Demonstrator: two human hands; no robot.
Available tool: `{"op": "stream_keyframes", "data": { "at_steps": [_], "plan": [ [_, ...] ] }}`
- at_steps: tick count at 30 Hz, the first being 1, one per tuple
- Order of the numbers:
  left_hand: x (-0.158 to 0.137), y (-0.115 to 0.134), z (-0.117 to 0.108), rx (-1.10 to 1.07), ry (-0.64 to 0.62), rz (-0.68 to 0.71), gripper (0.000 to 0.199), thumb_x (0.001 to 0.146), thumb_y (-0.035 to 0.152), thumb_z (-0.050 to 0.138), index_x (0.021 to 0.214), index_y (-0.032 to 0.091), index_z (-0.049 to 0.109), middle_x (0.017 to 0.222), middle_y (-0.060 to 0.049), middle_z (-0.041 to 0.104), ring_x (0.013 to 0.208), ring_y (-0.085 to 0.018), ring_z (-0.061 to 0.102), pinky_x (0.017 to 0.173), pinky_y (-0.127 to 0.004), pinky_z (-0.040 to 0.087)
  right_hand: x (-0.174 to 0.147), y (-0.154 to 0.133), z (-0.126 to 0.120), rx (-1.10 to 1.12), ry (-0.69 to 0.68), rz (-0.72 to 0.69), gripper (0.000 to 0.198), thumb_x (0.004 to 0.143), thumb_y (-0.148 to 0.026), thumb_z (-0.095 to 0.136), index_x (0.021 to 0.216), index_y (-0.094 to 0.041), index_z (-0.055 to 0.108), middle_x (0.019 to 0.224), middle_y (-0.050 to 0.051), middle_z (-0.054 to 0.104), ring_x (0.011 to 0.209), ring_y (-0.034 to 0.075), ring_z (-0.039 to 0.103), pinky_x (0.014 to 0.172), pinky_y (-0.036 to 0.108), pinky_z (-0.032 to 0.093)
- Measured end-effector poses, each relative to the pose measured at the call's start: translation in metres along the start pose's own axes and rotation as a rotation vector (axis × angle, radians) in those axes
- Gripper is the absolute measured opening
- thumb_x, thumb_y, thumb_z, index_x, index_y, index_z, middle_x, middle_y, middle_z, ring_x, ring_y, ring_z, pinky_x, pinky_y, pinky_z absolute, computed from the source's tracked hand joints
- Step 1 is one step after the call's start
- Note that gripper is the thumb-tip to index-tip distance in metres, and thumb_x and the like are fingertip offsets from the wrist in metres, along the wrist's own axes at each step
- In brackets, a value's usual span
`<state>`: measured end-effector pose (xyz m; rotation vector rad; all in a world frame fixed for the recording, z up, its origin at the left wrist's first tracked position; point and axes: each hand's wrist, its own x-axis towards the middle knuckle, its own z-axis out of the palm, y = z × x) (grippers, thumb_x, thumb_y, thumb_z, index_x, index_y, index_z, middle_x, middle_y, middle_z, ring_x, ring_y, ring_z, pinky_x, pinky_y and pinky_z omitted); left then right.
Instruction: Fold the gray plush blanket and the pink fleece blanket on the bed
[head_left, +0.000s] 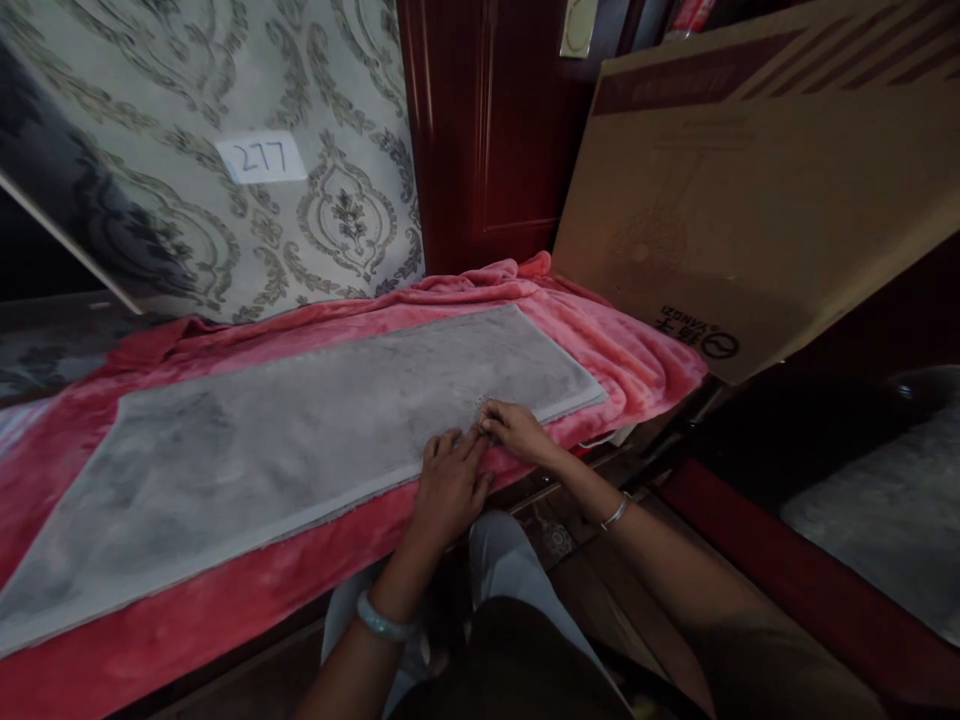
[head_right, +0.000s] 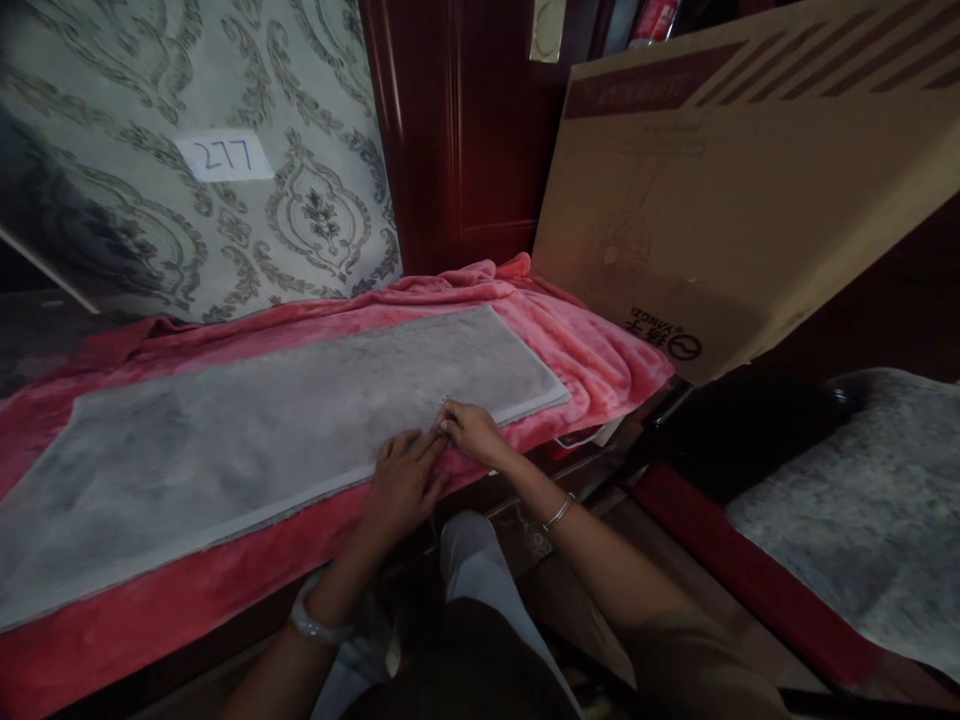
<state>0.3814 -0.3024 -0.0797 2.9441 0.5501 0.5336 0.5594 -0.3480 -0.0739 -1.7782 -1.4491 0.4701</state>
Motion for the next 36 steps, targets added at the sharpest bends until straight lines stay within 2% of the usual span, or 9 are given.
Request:
{"op": "stream_keyframes", "data": {
  "at_steps": [4,8,16,20,24,27,31,34,36],
  "plan": [
    [0.002,0.002,-0.003,0.018,-0.001,-0.007,0.053,0.089,0.031,0.057,0.141,0.021,0.054,0.147,-0.007,0.055,0.127,-0.033,0.047,0.106,-0.053,0.036,0.003,-0.003,0.002,-0.144,0.0,0.075,0.009,0.088,-0.017,0.05,0.083,-0.02,0.058,0.078,0.002,0.065,0.074,0.015,0.056,0.068,0.025,0.035],
    [0.004,0.002,-0.006,0.013,-0.021,0.006,0.053,0.089,0.033,0.059,0.14,0.021,0.055,0.146,-0.007,0.056,0.126,-0.033,0.048,0.105,-0.053,0.036,0.005,-0.001,0.003,-0.082,-0.008,0.121,0.01,0.087,-0.017,0.049,0.083,-0.02,0.058,0.081,0.003,0.065,0.075,0.016,0.056,0.069,0.026,0.035],
    [0.006,0.004,-0.007,0.008,-0.045,0.0,0.056,0.086,0.032,0.06,0.14,0.018,0.055,0.146,-0.009,0.056,0.124,-0.035,0.05,0.104,-0.054,0.036,0.002,0.001,-0.006,0.472,-0.075,0.114,0.015,0.08,-0.03,0.055,0.07,-0.021,0.048,0.062,-0.005,0.047,0.06,0.011,0.042,0.062,0.026,0.033],
    [0.004,0.001,-0.003,-0.013,-0.017,-0.009,0.053,0.087,0.032,0.06,0.138,0.02,0.057,0.146,-0.008,0.056,0.127,-0.035,0.049,0.107,-0.054,0.035,-0.02,-0.001,-0.021,0.693,-0.122,0.177,0.033,0.072,-0.048,0.067,0.072,-0.021,0.049,0.059,-0.007,0.042,0.053,0.008,0.032,0.054,0.024,0.027],
    [0.004,-0.002,-0.002,-0.055,0.0,-0.015,0.051,0.087,0.032,0.061,0.137,0.023,0.059,0.146,-0.007,0.056,0.127,-0.034,0.049,0.107,-0.055,0.036,-0.055,-0.002,-0.037,0.775,-0.132,0.271,0.04,0.07,-0.053,0.071,0.072,-0.021,0.047,0.061,-0.006,0.044,0.052,0.008,0.037,0.051,0.023,0.028],
    [0.004,-0.003,-0.005,-0.086,-0.002,-0.024,0.049,0.086,0.031,0.063,0.135,0.025,0.061,0.146,-0.006,0.057,0.127,-0.034,0.05,0.107,-0.056,0.037,-0.081,0.0,-0.053,0.654,-0.199,0.294,0.043,0.075,-0.059,0.065,0.07,-0.022,0.045,0.061,-0.004,0.048,0.051,0.009,0.043,0.051,0.023,0.032],
    [0.002,-0.012,-0.013,-0.167,-0.001,0.018,0.039,0.085,0.028,0.062,0.124,0.027,0.068,0.138,-0.005,0.063,0.127,-0.032,0.053,0.106,-0.053,0.041,-0.107,0.004,-0.083,0.099,-0.429,0.21,0.032,0.078,-0.049,0.068,0.068,-0.019,0.06,0.062,0.0,0.058,0.056,0.013,0.052,0.054,0.024,0.035],
    [0.004,-0.022,-0.02,-0.249,0.055,0.05,0.032,0.092,0.025,0.05,0.116,0.024,0.071,0.122,-0.006,0.072,0.119,-0.026,0.061,0.104,-0.047,0.046,-0.113,0.004,-0.095,-0.233,-0.22,0.161,0.026,0.084,-0.035,0.063,0.064,-0.019,0.064,0.059,0.002,0.06,0.055,0.014,0.052,0.056,0.025,0.036],
    [0.01,-0.029,-0.024,-0.265,0.104,0.045,0.035,0.095,0.023,0.043,0.115,0.023,0.071,0.118,-0.007,0.073,0.115,-0.023,0.064,0.103,-0.044,0.048,-0.109,0.003,-0.093,-0.269,-0.064,0.099,0.018,0.087,-0.024,0.055,0.076,-0.019,0.069,0.07,0.004,0.067,0.063,0.016,0.059,0.062,0.026,0.042]
  ]
}}
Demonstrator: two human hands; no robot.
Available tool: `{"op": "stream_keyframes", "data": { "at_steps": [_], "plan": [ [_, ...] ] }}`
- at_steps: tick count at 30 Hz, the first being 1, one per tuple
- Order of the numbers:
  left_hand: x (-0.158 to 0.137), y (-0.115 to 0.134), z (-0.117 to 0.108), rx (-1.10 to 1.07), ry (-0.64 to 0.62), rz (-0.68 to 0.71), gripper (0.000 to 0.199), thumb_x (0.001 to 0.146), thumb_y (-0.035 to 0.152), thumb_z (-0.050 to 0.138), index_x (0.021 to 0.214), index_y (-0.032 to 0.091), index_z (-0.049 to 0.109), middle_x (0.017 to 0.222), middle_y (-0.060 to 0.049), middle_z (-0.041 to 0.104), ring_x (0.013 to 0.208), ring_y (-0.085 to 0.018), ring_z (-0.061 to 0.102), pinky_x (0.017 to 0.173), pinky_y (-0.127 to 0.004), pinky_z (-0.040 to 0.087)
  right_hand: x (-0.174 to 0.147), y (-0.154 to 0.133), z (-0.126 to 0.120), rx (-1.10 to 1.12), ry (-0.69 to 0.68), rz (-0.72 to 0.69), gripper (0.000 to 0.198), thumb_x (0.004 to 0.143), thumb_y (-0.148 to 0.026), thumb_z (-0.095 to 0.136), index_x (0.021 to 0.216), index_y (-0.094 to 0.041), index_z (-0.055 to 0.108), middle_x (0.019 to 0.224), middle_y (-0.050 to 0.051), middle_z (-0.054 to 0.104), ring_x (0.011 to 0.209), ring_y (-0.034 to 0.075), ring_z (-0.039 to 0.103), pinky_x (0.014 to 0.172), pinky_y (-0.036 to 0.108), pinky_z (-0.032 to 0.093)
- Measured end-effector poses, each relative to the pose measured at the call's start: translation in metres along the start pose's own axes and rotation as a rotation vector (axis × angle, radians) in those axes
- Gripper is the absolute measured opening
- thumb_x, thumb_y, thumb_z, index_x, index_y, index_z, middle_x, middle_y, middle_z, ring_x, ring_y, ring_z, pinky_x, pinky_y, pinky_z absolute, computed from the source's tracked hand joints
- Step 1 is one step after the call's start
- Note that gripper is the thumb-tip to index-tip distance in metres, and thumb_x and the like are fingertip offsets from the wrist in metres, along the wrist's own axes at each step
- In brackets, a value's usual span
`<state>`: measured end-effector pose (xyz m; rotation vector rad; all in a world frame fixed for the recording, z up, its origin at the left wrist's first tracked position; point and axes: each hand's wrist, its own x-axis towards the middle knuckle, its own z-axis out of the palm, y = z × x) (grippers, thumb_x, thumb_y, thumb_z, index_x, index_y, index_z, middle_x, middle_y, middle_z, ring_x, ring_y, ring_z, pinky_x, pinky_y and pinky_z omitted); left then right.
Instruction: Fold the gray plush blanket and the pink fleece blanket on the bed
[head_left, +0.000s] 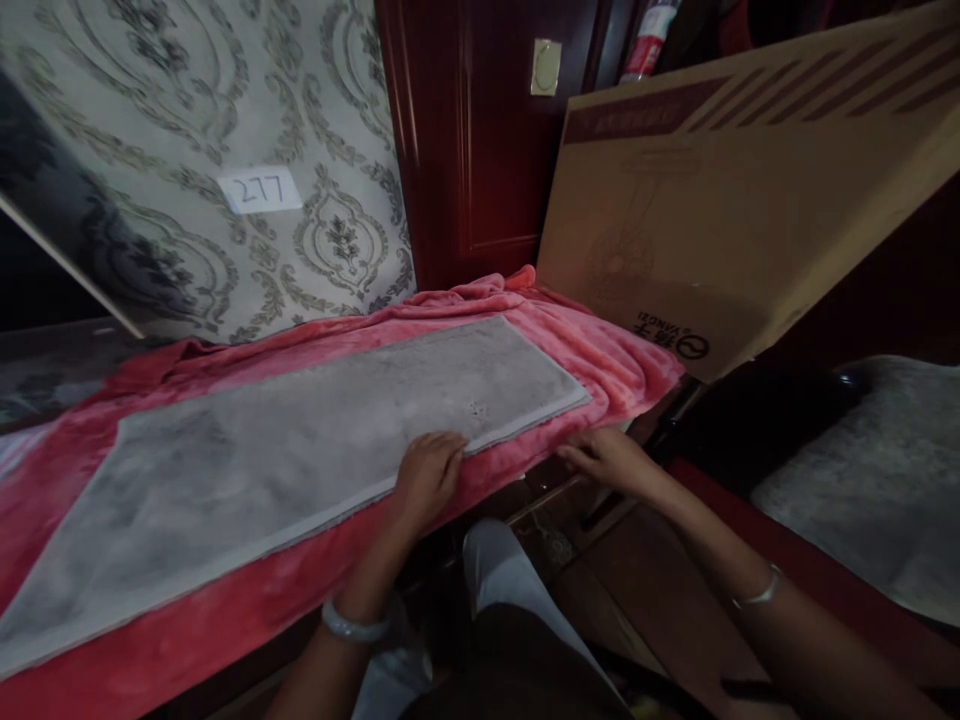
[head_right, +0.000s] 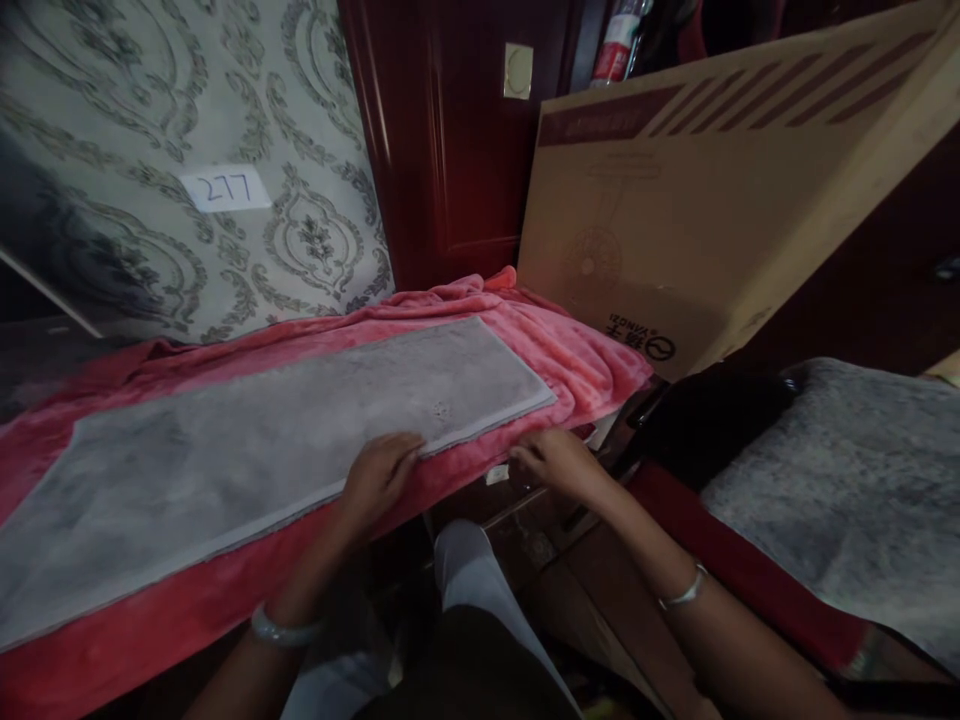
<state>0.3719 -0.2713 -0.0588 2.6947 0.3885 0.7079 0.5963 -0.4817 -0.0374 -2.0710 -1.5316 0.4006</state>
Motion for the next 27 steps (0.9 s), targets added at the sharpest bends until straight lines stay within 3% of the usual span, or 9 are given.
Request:
{"op": "stream_keyframes", "data": {
  "at_steps": [4,9,12,15,18,21,27],
  "plan": [
    [0.026,-0.004,-0.001,0.03,0.009,-0.064,0.033,0.091,0.017,0.048,0.114,0.022,0.071,0.118,-0.007,0.073,0.112,-0.022,0.065,0.101,-0.04,0.05,0.033,-0.009,0.017,0.099,0.207,-0.153,0.045,0.075,-0.006,0.053,0.114,-0.021,0.068,0.109,0.008,0.071,0.092,0.019,0.065,0.082,0.031,0.049],
    [0.069,0.001,0.012,0.116,-0.082,-0.156,0.028,0.083,0.026,0.067,0.11,0.017,0.066,0.113,-0.012,0.069,0.11,-0.025,0.062,0.097,-0.038,0.048,0.099,-0.019,0.04,0.235,0.338,-0.168,0.025,0.079,-0.011,0.055,0.097,-0.018,0.071,0.096,0.006,0.071,0.088,0.018,0.064,0.078,0.03,0.049],
    [0.085,0.0,0.022,0.132,-0.105,-0.217,0.036,0.078,0.037,0.074,0.106,0.017,0.063,0.111,-0.011,0.065,0.104,-0.024,0.061,0.089,-0.034,0.047,0.125,-0.023,0.057,0.283,0.397,-0.039,0.018,0.081,-0.014,0.053,0.089,-0.019,0.068,0.081,0.003,0.069,0.072,0.016,0.06,0.07,0.027,0.045],
    [0.09,-0.006,0.032,0.066,-0.095,-0.23,0.025,0.077,0.036,0.075,0.091,0.02,0.063,0.099,-0.008,0.065,0.098,-0.023,0.06,0.086,-0.033,0.045,0.132,-0.021,0.077,0.259,0.488,0.085,0.013,0.082,-0.017,0.052,0.081,-0.018,0.064,0.072,0.002,0.064,0.066,0.016,0.055,0.066,0.027,0.04],
    [0.087,-0.015,0.038,0.0,-0.048,-0.22,0.007,0.084,0.026,0.064,0.08,0.021,0.061,0.092,-0.006,0.066,0.095,-0.022,0.059,0.087,-0.032,0.042,0.129,-0.018,0.09,0.255,0.583,0.103,0.013,0.084,-0.02,0.05,0.082,-0.019,0.063,0.075,0.003,0.064,0.069,0.016,0.055,0.068,0.028,0.039],
    [0.086,-0.025,0.041,-0.053,0.028,-0.288,0.015,0.089,0.023,0.052,0.077,0.021,0.061,0.085,-0.006,0.066,0.087,-0.02,0.059,0.081,-0.031,0.042,0.126,-0.017,0.094,0.272,0.643,0.104,0.014,0.084,-0.022,0.049,0.082,-0.02,0.063,0.077,0.003,0.065,0.07,0.017,0.055,0.068,0.027,0.039],
    [0.091,-0.041,0.043,-0.219,0.164,-0.41,0.02,0.086,0.028,0.052,0.069,0.021,0.06,0.071,-0.002,0.063,0.072,-0.018,0.057,0.07,-0.029,0.04,0.128,-0.017,0.093,0.271,0.635,0.093,0.014,0.084,-0.021,0.049,0.081,-0.02,0.063,0.077,0.004,0.065,0.071,0.017,0.056,0.069,0.027,0.039]
  ]
}}
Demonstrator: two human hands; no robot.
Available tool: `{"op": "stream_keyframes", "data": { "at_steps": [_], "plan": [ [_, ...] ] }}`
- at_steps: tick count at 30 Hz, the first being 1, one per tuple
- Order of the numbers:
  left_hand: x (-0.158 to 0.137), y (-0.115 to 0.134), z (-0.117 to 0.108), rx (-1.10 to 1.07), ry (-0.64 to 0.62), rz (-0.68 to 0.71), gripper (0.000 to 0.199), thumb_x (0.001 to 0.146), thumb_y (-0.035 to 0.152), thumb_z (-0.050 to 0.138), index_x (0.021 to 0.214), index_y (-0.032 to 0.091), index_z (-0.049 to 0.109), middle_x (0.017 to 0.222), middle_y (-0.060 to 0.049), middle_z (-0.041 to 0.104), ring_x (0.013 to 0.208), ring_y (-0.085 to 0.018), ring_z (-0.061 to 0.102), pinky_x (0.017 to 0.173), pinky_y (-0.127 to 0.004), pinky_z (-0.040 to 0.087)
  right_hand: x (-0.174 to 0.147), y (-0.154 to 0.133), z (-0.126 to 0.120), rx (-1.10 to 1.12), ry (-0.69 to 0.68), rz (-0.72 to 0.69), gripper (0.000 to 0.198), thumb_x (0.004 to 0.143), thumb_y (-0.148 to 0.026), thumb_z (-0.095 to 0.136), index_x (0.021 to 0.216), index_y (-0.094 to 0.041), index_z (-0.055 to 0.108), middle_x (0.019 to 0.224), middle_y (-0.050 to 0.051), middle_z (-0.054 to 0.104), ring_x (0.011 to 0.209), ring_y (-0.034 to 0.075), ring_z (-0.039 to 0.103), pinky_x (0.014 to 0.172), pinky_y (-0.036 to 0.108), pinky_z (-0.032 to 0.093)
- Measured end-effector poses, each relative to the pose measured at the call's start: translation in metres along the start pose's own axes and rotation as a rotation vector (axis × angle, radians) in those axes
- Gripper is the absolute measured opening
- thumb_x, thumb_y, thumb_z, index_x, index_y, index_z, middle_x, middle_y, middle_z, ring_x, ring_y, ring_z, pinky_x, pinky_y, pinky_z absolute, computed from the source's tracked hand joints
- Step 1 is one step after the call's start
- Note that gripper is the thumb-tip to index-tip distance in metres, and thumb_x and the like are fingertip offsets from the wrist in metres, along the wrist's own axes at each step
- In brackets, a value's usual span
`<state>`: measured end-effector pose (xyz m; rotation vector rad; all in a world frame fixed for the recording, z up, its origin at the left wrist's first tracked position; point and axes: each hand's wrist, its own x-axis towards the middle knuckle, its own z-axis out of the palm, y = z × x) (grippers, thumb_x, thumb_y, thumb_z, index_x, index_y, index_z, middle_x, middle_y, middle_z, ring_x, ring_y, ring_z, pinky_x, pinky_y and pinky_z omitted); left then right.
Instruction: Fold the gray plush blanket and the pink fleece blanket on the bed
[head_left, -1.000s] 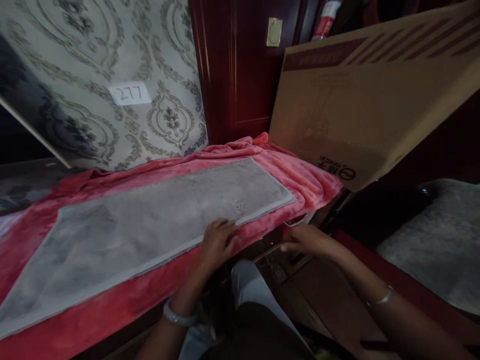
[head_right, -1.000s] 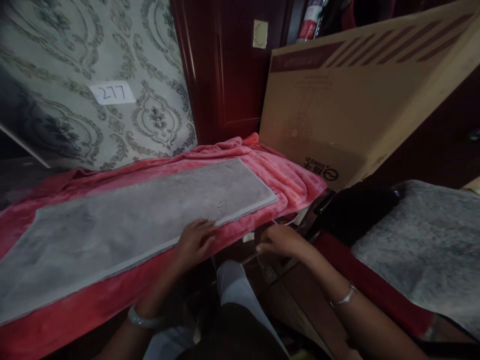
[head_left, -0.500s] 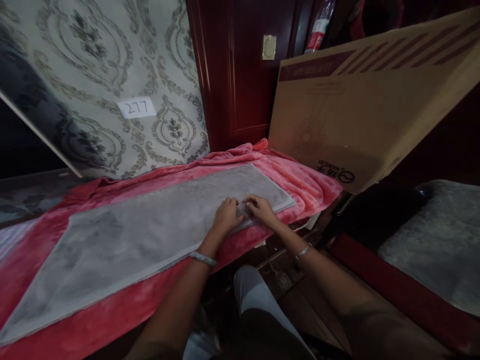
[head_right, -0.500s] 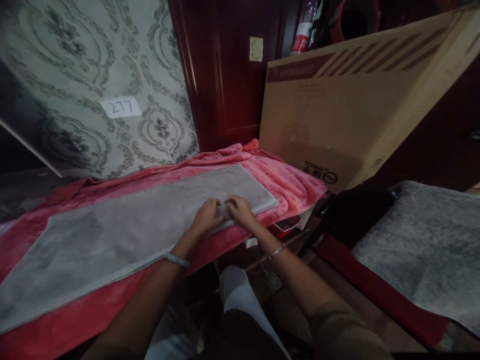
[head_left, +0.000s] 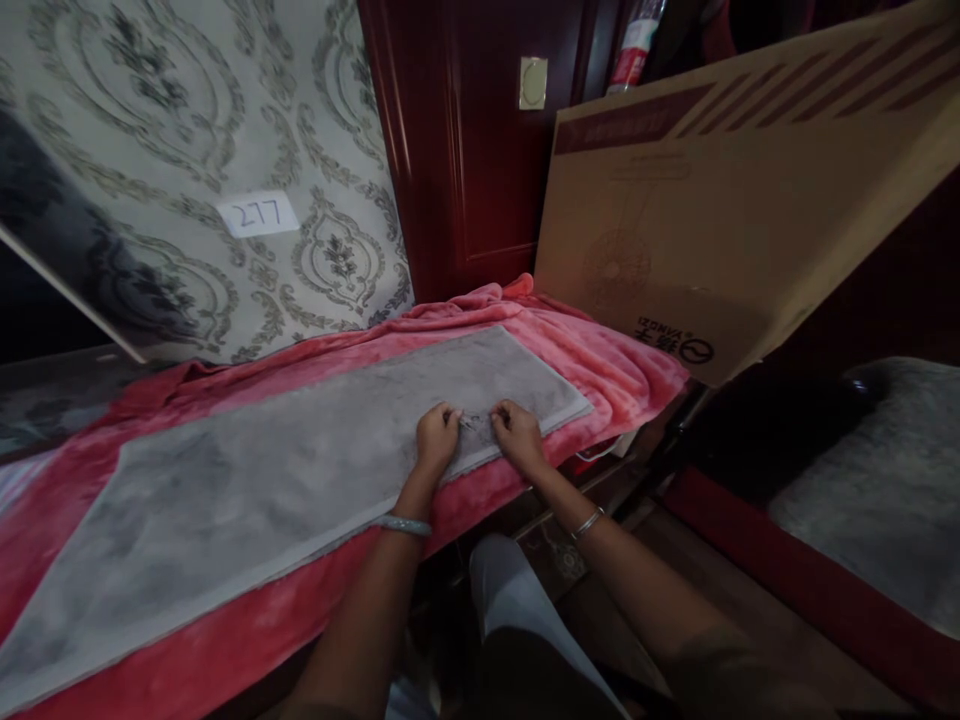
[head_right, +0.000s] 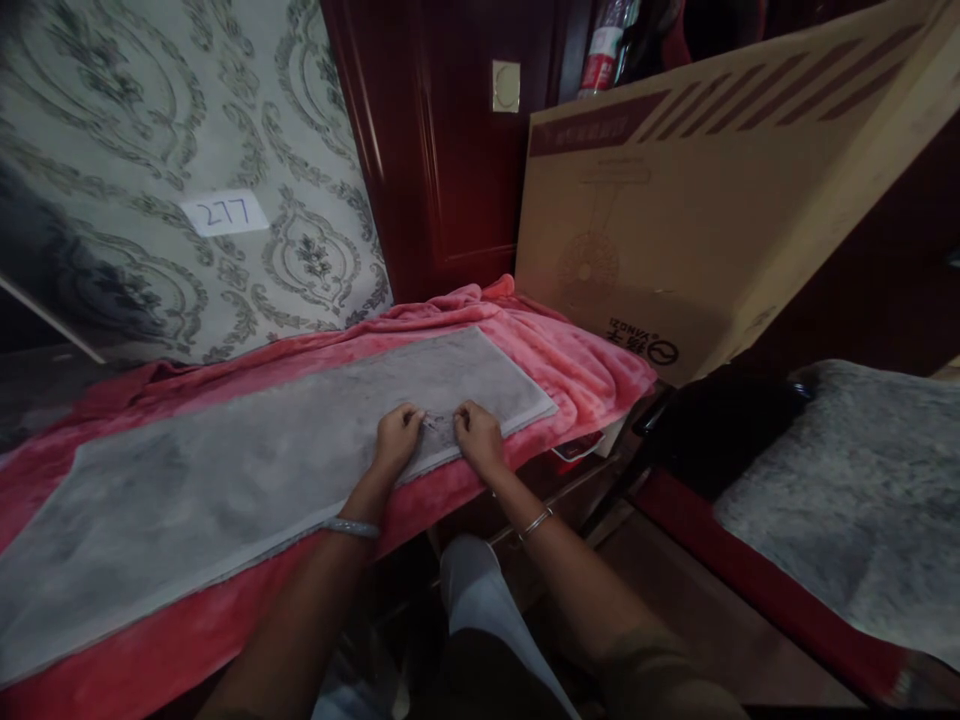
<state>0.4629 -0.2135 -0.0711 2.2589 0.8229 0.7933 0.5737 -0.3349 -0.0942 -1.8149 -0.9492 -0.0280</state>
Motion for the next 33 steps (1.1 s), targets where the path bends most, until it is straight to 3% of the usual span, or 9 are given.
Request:
{"op": "stream_keyframes", "data": {
  "at_steps": [9,14,18,21,24,28,33],
  "plan": [
    [0.0,-0.005,-0.002,-0.292,0.028,-0.049,0.022,0.08,0.036,0.055,0.064,0.021,0.058,0.059,0.003,0.055,0.067,-0.015,0.054,0.064,-0.026,0.04,0.0,0.0,-0.001,0.005,-0.023,0.022,0.015,0.082,-0.022,0.048,0.083,-0.02,0.064,0.075,0.003,0.064,0.068,0.016,0.054,0.067,0.027,0.039],
    [-0.005,-0.002,-0.008,-0.445,-0.032,-0.034,0.032,0.078,0.049,0.057,0.067,0.019,0.064,0.063,-0.001,0.061,0.066,-0.015,0.055,0.064,-0.027,0.043,0.01,0.003,-0.002,0.015,-0.087,0.073,0.027,0.08,-0.021,0.049,0.101,-0.019,0.067,0.068,-0.001,0.059,0.064,0.016,0.052,0.065,0.027,0.041],
    [-0.006,-0.005,-0.01,-0.529,-0.018,-0.061,0.047,0.08,0.06,0.048,0.071,0.017,0.066,0.068,-0.005,0.065,0.063,-0.015,0.055,0.06,-0.027,0.043,0.02,-0.006,-0.008,0.006,-0.186,-0.062,0.051,0.075,-0.011,0.053,0.125,-0.018,0.063,0.097,0.006,0.065,0.08,0.018,0.057,0.076,0.03,0.046],
    [-0.006,-0.007,-0.009,-0.556,0.004,-0.07,0.046,0.08,0.06,0.048,0.078,0.017,0.065,0.07,-0.005,0.065,0.061,-0.013,0.054,0.056,-0.026,0.042,0.023,-0.018,-0.009,-0.047,-0.354,-0.216,0.068,0.069,-0.007,0.061,0.136,-0.02,0.058,0.121,0.01,0.058,0.091,0.018,0.056,0.082,0.03,0.047],
    [-0.007,-0.007,-0.009,-0.544,0.007,-0.043,0.038,0.079,0.054,0.052,0.078,0.018,0.063,0.07,-0.002,0.064,0.063,-0.013,0.055,0.059,-0.025,0.043,0.025,-0.025,-0.006,-0.082,-0.471,-0.28,0.052,0.071,-0.009,0.067,0.122,-0.021,0.068,0.116,0.008,0.059,0.092,0.018,0.056,0.085,0.029,0.045],
    [-0.007,-0.007,-0.007,-0.478,0.003,-0.005,0.029,0.079,0.046,0.055,0.075,0.018,0.063,0.069,-0.001,0.063,0.068,-0.014,0.057,0.066,-0.026,0.045,0.029,-0.02,0.002,0.028,-0.36,-0.13,0.014,0.077,-0.01,0.062,0.08,-0.019,0.072,0.083,0.004,0.064,0.083,0.017,0.056,0.08,0.028,0.041],
    [-0.004,-0.011,-0.002,-0.341,-0.006,0.02,0.022,0.082,0.037,0.055,0.078,0.018,0.067,0.077,-0.003,0.067,0.077,-0.016,0.061,0.074,-0.028,0.048,0.033,-0.003,0.009,0.129,-0.279,0.009,0.007,0.076,-0.019,0.059,0.075,-0.018,0.067,0.064,-0.003,0.057,0.064,0.014,0.05,0.063,0.025,0.036]
  ]
}}
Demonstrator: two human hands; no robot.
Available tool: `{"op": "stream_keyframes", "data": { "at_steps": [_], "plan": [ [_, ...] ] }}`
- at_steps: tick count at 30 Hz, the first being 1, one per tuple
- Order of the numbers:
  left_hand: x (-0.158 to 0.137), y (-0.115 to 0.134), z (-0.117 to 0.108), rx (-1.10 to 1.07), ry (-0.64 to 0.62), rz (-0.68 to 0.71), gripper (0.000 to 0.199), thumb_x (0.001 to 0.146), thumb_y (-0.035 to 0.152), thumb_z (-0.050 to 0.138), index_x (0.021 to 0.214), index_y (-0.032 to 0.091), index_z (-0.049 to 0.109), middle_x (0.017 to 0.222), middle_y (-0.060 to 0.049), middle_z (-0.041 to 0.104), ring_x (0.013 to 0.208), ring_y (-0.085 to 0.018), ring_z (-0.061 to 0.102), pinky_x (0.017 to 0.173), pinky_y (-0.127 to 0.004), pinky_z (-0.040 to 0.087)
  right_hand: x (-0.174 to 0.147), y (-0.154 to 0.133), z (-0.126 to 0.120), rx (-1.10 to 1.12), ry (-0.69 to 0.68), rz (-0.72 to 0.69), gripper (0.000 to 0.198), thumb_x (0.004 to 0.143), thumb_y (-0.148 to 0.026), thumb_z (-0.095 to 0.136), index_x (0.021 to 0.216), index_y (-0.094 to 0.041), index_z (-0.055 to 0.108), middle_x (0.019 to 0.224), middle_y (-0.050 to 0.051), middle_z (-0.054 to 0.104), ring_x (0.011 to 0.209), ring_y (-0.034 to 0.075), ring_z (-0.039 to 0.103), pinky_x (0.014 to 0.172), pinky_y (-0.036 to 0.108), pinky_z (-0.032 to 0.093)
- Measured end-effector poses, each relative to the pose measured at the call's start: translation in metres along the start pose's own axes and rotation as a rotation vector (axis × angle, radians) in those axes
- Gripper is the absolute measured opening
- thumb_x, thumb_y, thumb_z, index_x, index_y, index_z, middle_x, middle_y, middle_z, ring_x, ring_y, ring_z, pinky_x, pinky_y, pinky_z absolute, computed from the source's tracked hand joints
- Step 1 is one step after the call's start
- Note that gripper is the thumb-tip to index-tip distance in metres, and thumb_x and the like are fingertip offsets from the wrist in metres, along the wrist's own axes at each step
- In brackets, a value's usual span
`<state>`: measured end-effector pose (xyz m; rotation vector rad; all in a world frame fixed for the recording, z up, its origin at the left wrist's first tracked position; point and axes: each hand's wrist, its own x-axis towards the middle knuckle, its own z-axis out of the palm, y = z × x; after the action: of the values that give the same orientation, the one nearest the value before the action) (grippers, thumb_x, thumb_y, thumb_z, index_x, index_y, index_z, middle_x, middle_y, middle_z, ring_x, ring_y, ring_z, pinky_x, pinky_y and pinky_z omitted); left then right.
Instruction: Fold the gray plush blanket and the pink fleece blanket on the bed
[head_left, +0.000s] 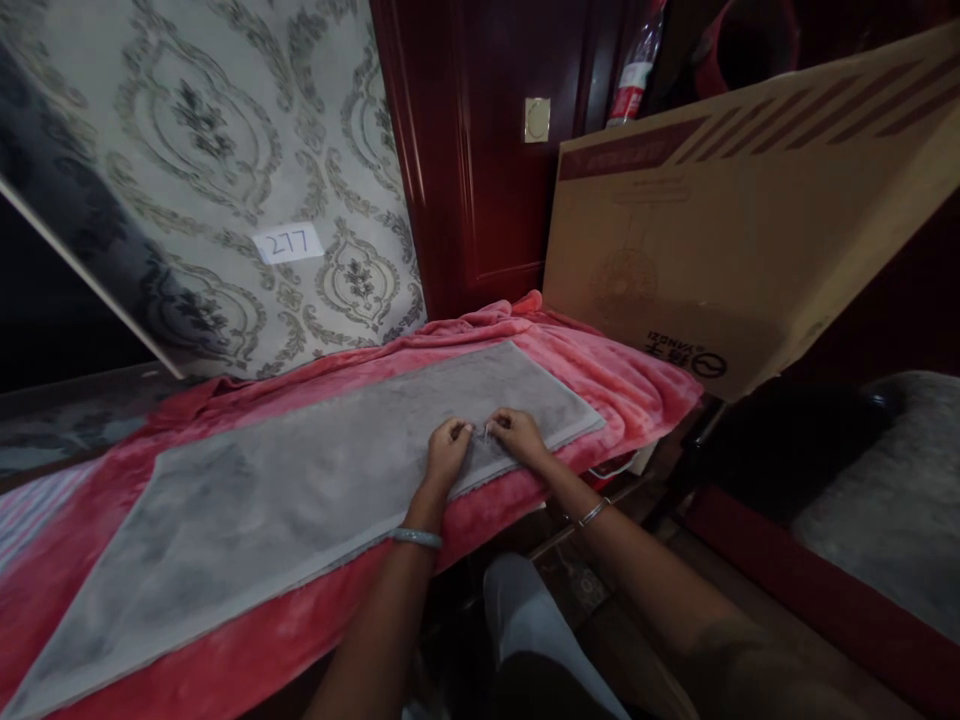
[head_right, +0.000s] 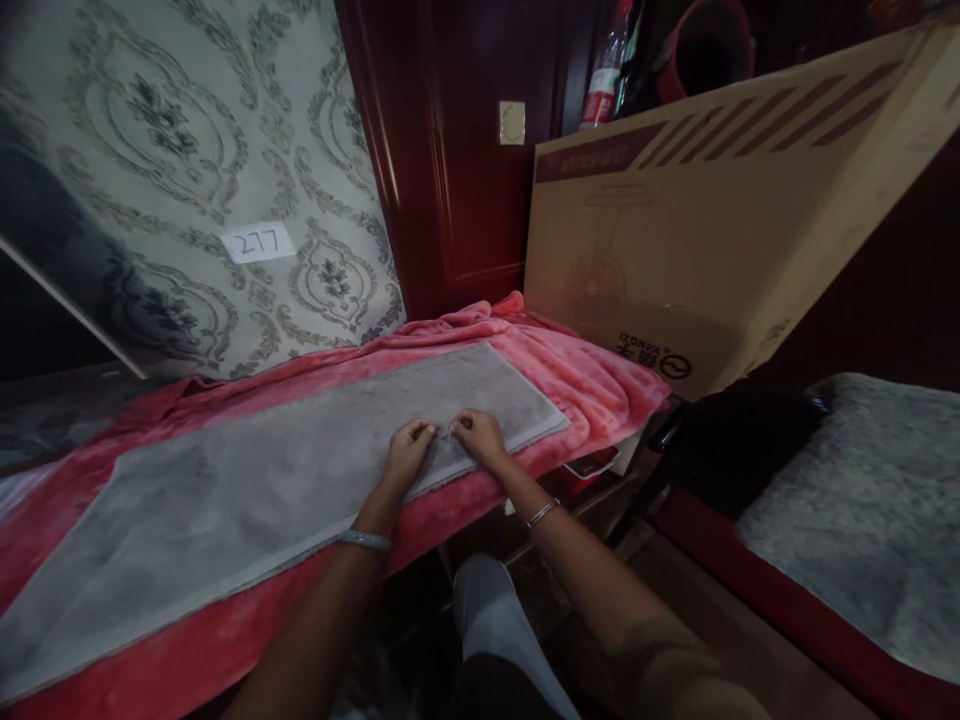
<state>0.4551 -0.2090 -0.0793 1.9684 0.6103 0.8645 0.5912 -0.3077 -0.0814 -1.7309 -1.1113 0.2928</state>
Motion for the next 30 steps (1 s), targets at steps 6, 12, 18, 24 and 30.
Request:
{"op": "stream_keyframes", "data": {
  "at_steps": [6,12,18,24,30],
  "plan": [
    [-0.001,0.003,0.003,0.179,-0.068,0.07,0.014,0.08,0.023,0.061,0.085,0.021,0.074,0.087,-0.004,0.069,0.085,-0.017,0.061,0.081,-0.031,0.049,-0.002,0.006,-0.002,0.183,-0.016,0.018,0.014,0.072,-0.03,0.059,0.081,-0.019,0.063,0.062,-0.005,0.052,0.061,0.012,0.047,0.058,0.023,0.036],
    [-0.001,0.005,0.003,0.286,-0.177,0.142,0.032,0.079,0.023,0.063,0.109,0.023,0.074,0.088,-0.002,0.065,0.084,-0.016,0.059,0.081,-0.031,0.048,-0.001,0.001,-0.011,0.495,-0.105,0.102,0.026,0.067,-0.04,0.063,0.082,-0.019,0.062,0.059,-0.006,0.051,0.055,0.01,0.042,0.054,0.023,0.033],
    [0.003,0.002,0.002,0.332,-0.213,0.174,0.018,0.084,0.025,0.06,0.092,0.021,0.076,0.082,-0.002,0.064,0.083,-0.016,0.059,0.08,-0.029,0.048,0.005,-0.01,-0.009,0.401,-0.12,0.082,0.015,0.067,-0.028,0.061,0.079,-0.019,0.066,0.061,-0.004,0.056,0.056,0.011,0.045,0.055,0.023,0.034],
    [0.002,-0.002,0.005,0.342,-0.198,0.204,0.016,0.085,0.021,0.059,0.084,0.022,0.076,0.083,-0.002,0.066,0.085,-0.015,0.06,0.08,-0.028,0.048,0.012,-0.002,0.003,0.383,-0.065,0.123,0.007,0.066,-0.021,0.059,0.071,-0.019,0.063,0.056,-0.006,0.054,0.052,0.01,0.045,0.052,0.021,0.033],
    [-0.001,-0.003,0.006,0.355,-0.149,0.231,0.021,0.077,0.012,0.061,0.085,0.023,0.077,0.083,-0.002,0.066,0.084,-0.016,0.06,0.079,-0.028,0.048,0.016,0.007,0.003,0.439,-0.06,0.184,0.008,0.066,-0.024,0.063,0.072,-0.018,0.063,0.051,-0.007,0.053,0.046,0.009,0.044,0.047,0.021,0.031]
  ]
}}
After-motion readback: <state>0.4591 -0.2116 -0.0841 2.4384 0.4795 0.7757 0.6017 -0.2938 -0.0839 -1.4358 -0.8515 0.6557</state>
